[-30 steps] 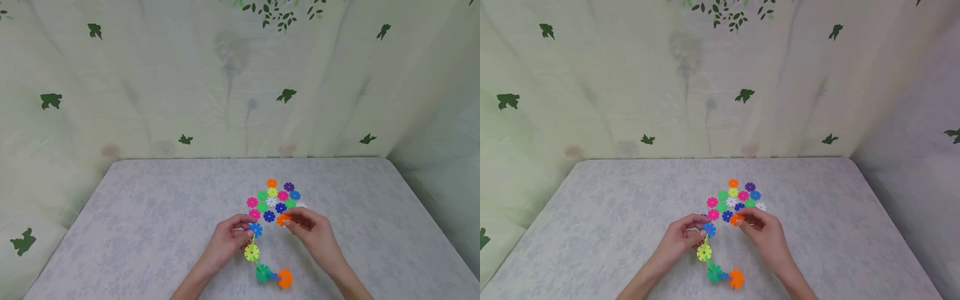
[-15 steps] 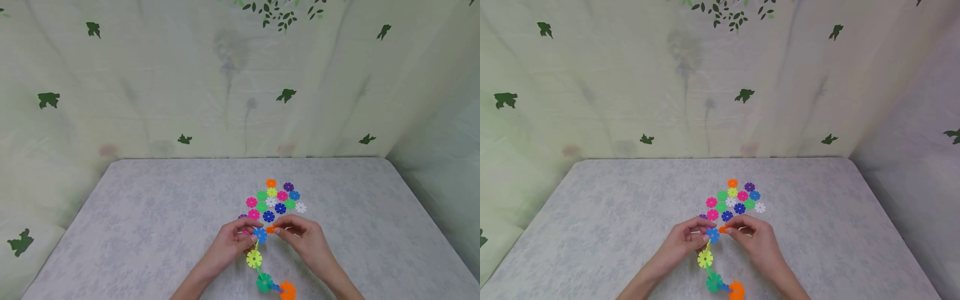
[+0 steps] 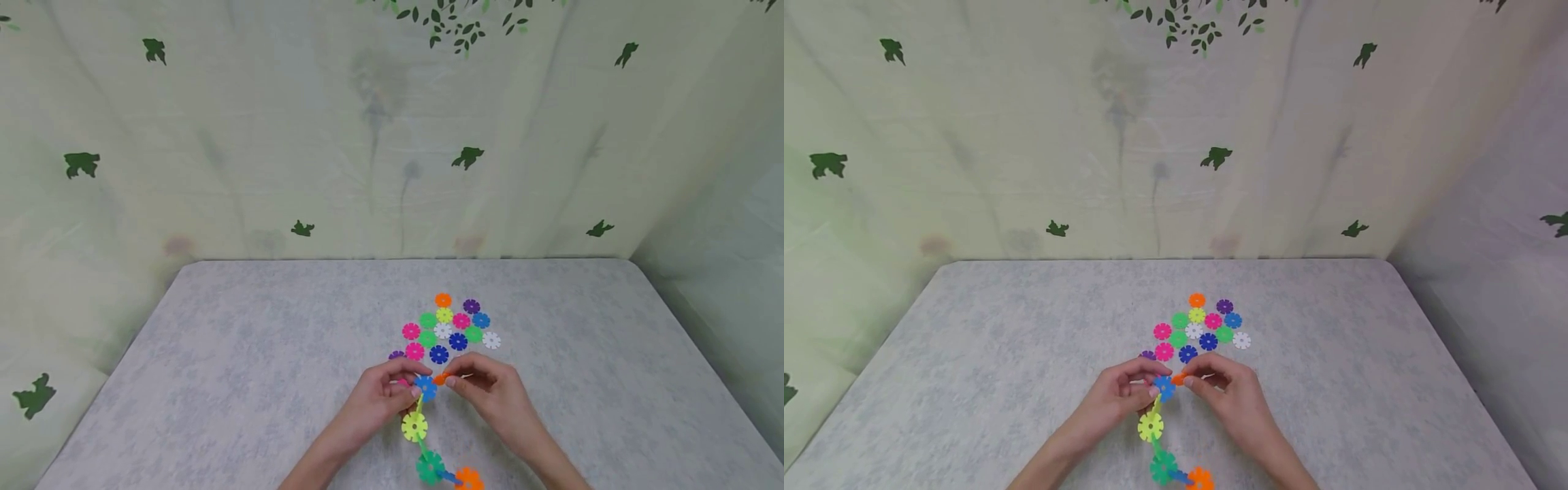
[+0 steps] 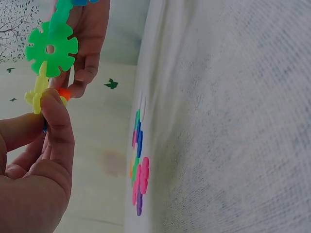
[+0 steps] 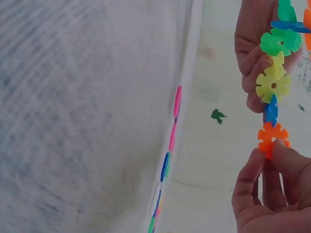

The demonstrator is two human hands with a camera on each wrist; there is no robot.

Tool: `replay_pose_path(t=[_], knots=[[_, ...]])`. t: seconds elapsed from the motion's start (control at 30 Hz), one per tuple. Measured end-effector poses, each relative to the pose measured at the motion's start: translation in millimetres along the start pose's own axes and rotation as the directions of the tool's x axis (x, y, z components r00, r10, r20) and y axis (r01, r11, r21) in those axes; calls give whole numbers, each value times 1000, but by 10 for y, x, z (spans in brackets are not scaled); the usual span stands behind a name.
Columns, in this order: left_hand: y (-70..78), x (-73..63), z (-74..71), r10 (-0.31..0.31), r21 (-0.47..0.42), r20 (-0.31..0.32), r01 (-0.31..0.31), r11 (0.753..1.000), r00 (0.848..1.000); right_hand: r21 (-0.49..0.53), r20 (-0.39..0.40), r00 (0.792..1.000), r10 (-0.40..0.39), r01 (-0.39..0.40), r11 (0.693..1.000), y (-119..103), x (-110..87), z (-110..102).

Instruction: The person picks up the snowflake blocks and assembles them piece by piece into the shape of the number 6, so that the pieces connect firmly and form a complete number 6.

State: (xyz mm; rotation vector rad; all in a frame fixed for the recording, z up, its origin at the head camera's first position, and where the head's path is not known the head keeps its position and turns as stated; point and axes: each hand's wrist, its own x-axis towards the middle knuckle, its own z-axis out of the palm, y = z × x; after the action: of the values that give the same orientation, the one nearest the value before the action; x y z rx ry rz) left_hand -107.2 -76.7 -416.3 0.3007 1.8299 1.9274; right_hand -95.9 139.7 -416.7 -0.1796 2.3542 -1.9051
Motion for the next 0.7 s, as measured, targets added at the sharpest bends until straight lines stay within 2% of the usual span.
replay_pose_path(t=[0.47, 0.7], knots=[[-37, 16, 26, 2, -5, -1, -2, 1000, 1000, -40, 35, 999, -16, 17, 999, 19, -21, 47], [-74, 20, 41, 11, 61, -30, -9, 998, 999, 59, 9, 1000, 11, -12, 998, 53, 3, 41]])
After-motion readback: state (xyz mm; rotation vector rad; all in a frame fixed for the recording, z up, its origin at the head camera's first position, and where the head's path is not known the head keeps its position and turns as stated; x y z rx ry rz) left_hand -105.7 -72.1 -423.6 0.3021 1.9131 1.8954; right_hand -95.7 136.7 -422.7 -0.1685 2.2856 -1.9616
